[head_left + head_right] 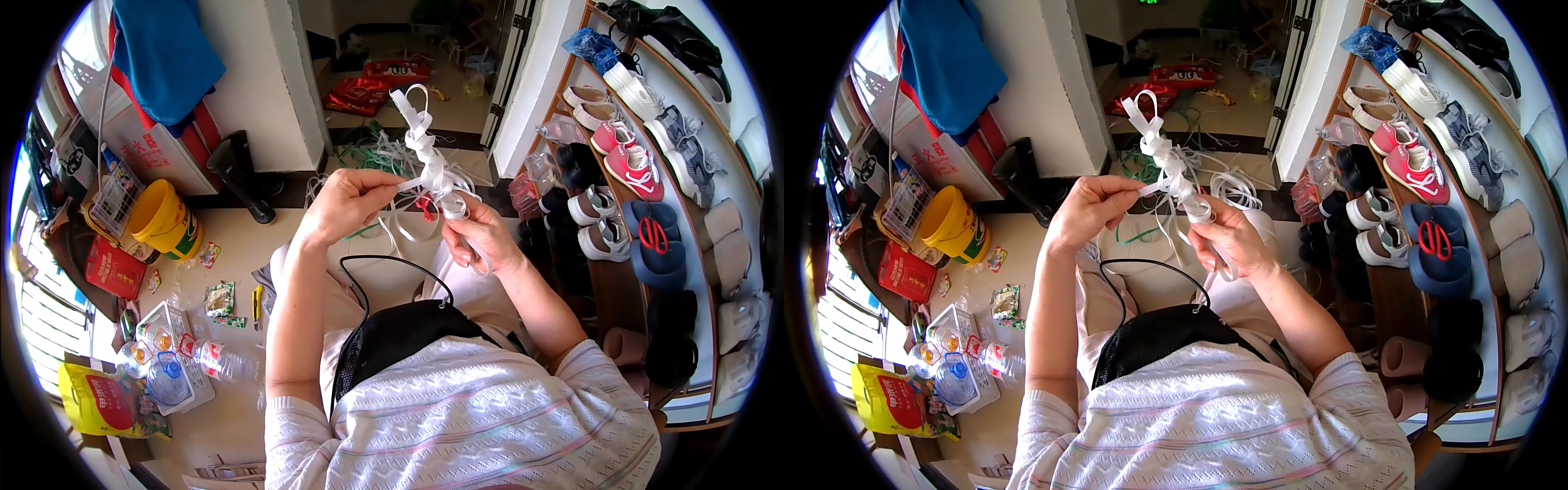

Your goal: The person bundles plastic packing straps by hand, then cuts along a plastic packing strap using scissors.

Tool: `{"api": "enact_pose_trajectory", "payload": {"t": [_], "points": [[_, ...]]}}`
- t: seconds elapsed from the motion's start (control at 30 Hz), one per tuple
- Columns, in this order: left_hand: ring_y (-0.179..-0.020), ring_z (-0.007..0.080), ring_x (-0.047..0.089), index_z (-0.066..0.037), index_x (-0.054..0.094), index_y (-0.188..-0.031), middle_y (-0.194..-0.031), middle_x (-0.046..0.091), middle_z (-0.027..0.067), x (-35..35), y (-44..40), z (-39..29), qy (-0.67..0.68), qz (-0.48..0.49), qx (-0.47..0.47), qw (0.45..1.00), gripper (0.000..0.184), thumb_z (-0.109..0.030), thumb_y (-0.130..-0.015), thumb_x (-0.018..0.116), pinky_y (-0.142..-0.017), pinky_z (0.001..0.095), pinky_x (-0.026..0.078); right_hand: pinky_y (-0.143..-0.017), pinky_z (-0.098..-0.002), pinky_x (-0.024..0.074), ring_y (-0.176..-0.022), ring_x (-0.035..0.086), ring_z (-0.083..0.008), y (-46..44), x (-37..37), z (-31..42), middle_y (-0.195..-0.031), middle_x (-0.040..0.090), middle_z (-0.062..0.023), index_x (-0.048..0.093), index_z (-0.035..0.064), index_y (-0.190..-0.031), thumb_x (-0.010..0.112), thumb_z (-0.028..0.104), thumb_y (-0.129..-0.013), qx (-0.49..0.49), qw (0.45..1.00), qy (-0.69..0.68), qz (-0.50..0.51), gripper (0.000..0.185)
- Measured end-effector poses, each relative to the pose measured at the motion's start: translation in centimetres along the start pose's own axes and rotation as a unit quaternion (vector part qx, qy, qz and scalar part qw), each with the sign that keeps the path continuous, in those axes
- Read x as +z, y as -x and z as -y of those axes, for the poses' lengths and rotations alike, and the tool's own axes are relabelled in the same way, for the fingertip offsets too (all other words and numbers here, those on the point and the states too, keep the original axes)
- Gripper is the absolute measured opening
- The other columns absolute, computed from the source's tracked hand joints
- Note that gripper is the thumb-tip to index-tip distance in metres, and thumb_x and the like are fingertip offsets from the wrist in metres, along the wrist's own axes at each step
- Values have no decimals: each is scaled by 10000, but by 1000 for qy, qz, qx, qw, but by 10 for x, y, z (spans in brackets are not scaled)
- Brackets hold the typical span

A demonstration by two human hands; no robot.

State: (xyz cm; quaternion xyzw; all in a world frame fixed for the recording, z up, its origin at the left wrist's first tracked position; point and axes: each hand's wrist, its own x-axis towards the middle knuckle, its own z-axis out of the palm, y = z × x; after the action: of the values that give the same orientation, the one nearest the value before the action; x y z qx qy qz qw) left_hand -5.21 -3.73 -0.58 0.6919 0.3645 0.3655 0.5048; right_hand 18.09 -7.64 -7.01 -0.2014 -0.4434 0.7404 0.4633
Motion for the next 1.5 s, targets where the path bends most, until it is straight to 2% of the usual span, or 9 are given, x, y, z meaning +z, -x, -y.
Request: {"api": "enact_pose_trajectory", "payload": {"t": [0.3, 0.4, 0.6, 0.83, 1.03, 1.13, 1.27, 1.5], "points": [[-476, 27, 366, 7, 657, -906, -571, 470, -43, -4, -2, -11, -26, -29, -11, 999, 158, -92, -814, 574, -424, 191, 271, -382, -220, 400, -427, 450, -103, 2, 2, 4, -653, 519, -68, 448, 143, -1243, 482, 47, -889, 0, 999, 41, -7, 369], [-471, 27, 355, 7, 657, -903, -567, 463, -51, -6, 2, -14, 55, 22, 5, 998, 157, -82, -812, 565, -424, 191, 262, -377, -215, 391, -416, 431, -96, 3, 5, 8, -644, 513, -56, 453, 132, -1237, 484, 47, -889, -11, 997, 77, -20, 360], [-482, 28, 358, 10, 656, -901, -569, 464, -52, -5, 4, -18, -25, 15, 5, 1000, 155, -83, -811, 571, -434, 196, 269, -372, -205, 382, -411, 422, -85, 5, 8, 7, -636, 514, -45, 459, 110, -1235, 483, 47, -890, -9, 994, 109, -26, 352], [-516, 8, 354, 22, 631, -939, -590, 456, -63, 11, 5, -11, -89, -34, 114, 989, 153, -68, -854, 541, -459, 189, 274, -364, -197, 370, -410, 436, -80, 7, 16, 8, -623, 515, -30, 466, 99, -1228, 465, 32, -891, -48, 984, 156, -72, 344], [-499, 24, 363, 13, 629, -924, -605, 479, -44, 4, -1, 4, 18, -42, 77, 996, 121, -66, -858, 565, -443, 190, 275, -380, -190, 364, -417, 440, -64, 9, 26, 12, -603, 512, -13, 477, 86, -1214, 449, 12, -890, -68, 969, 232, -57, 334], [-519, 38, 393, 2, 651, -960, -622, 500, -46, 0, 0, 13, 114, 5, 27, 993, 156, -88, -842, 600, -454, 188, 300, -394, -188, 364, -424, 439, -57, 11, 34, 13, -600, 505, -6, 482, 86, -1209, 434, -2, -891, -98, 948, 296, -68, 333], [-513, 50, 398, 13, 644, -972, -635, 508, -32, 1, 3, 21, 174, 17, 83, 981, 170, -87, -838, 615, -449, 193, 302, -402, -193, 366, -439, 447, -47, 14, 41, 16, -598, 502, 6, 493, 79, -1195, 440, 1, -894, -125, 926, 344, -95, 315], [-524, 45, 397, 28, 637, -979, -631, 514, -21, -1, 10, 17, 119, 19, 65, 991, 170, -76, -849, 600, -463, 195, 311, -409, -193, 362, -446, 449, -41, 18, 44, 13, -579, 486, 11, 491, 72, -1196, 438, 48, -922, -148, 912, 369, -104, 280]]}}
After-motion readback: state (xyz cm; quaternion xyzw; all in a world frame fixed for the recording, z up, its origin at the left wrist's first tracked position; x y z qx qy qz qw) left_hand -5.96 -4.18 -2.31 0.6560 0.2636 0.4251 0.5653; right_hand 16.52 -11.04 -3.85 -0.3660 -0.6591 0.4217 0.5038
